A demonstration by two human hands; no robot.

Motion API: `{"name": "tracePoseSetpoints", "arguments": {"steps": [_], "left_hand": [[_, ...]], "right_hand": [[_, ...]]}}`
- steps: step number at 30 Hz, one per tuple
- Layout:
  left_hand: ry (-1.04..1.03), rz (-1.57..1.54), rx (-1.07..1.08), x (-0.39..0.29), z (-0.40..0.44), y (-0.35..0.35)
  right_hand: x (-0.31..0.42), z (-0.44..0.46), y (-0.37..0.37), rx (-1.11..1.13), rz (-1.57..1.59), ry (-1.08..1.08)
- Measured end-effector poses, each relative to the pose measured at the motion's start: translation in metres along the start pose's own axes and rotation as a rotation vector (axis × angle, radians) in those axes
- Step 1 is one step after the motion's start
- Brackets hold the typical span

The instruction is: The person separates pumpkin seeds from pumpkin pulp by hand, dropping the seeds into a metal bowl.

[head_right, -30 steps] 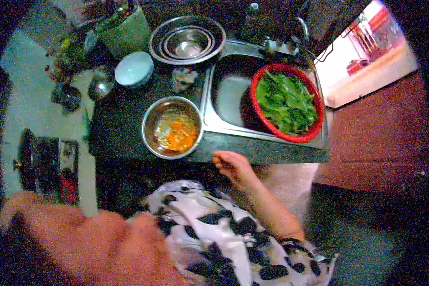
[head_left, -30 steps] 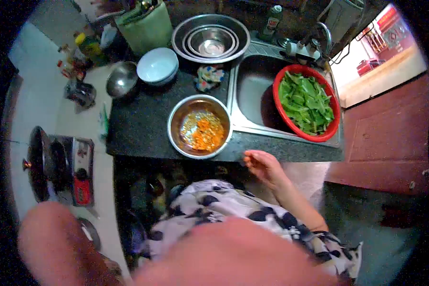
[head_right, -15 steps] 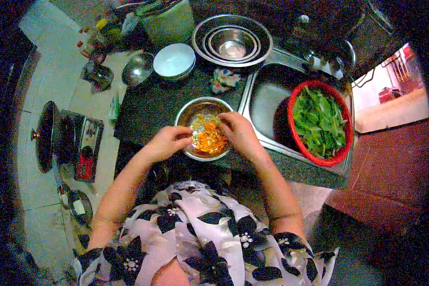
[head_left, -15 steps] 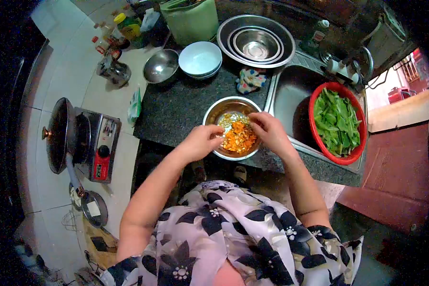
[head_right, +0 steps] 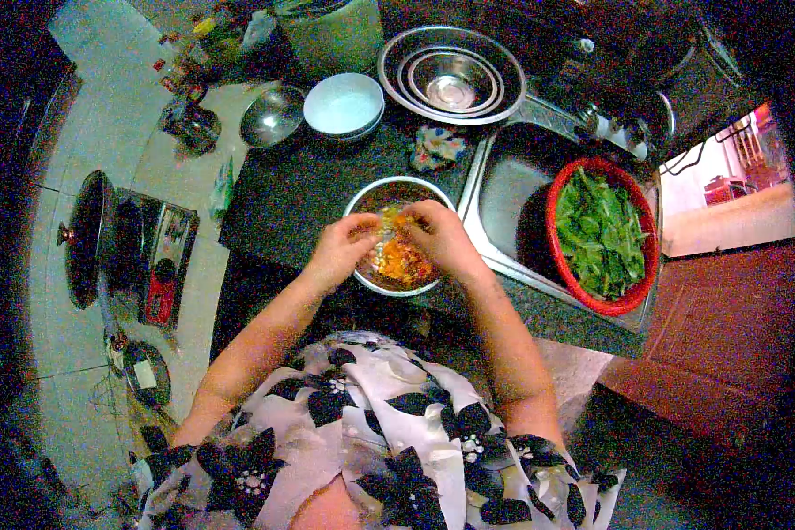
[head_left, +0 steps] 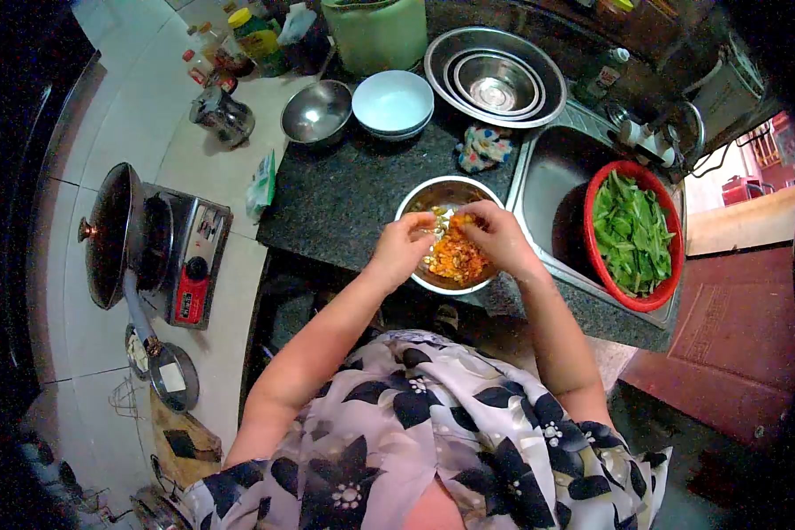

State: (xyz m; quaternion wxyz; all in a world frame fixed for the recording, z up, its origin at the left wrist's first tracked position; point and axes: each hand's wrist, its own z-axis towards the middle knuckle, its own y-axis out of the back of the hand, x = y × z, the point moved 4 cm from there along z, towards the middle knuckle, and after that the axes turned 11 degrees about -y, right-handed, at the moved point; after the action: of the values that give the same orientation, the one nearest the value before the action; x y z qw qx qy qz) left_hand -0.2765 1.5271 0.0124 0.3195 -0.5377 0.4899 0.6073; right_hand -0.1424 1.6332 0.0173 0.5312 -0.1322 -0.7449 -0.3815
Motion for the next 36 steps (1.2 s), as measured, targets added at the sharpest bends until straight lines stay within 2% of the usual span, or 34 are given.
{"name": "tracePoseSetpoints", "arguments": {"steps": [1,4,5,8,9,12,17,22,27,32,36], "left_hand": [[-0.008,-0.157,0.022,0.009,0.003,-0.008],[0.096,-0.758,0.040,0.001,-0.003,-0.027],[0.090,-0.785,0.062,-0.003,-0.003,-0.029],[0.014,-0.678,0.035,-0.001,-0.001,-0.032],[0.055,-0.672,0.036,-0.004,-0.003,-0.032],[0.058,-0.518,-0.028,0.000,-0.006,-0.033],[0.057,-0.353,-0.089,-0.012,-0.013,-0.036],[0.171,-0.649,-0.198,-0.002,-0.020,-0.042],[0.196,-0.699,-0.160,-0.006,-0.024,-0.042],[0.163,-0.765,-0.078,-0.016,-0.018,-0.040],[0.193,-0.731,-0.102,-0.018,-0.018,-0.040]], "right_hand": [[-0.003,-0.001,0.000,0.084,0.178,-0.107],[-0.001,-0.007,-0.002,0.187,0.444,-0.145],[-0.002,-0.009,-0.003,0.181,0.437,-0.162],[-0.025,-0.008,-0.015,0.159,0.584,-0.125],[-0.023,-0.011,-0.014,0.169,0.619,-0.156],[-0.017,-0.017,-0.009,0.086,0.470,-0.168],[-0.022,-0.022,-0.006,0.064,0.515,-0.208],[-0.011,-0.032,0.000,0.061,0.576,-0.134],[-0.017,-0.026,-0.010,-0.031,0.258,0.087],[-0.022,-0.023,-0.010,-0.011,0.403,-0.017],[-0.023,-0.026,-0.005,0.023,0.545,-0.084]]}}
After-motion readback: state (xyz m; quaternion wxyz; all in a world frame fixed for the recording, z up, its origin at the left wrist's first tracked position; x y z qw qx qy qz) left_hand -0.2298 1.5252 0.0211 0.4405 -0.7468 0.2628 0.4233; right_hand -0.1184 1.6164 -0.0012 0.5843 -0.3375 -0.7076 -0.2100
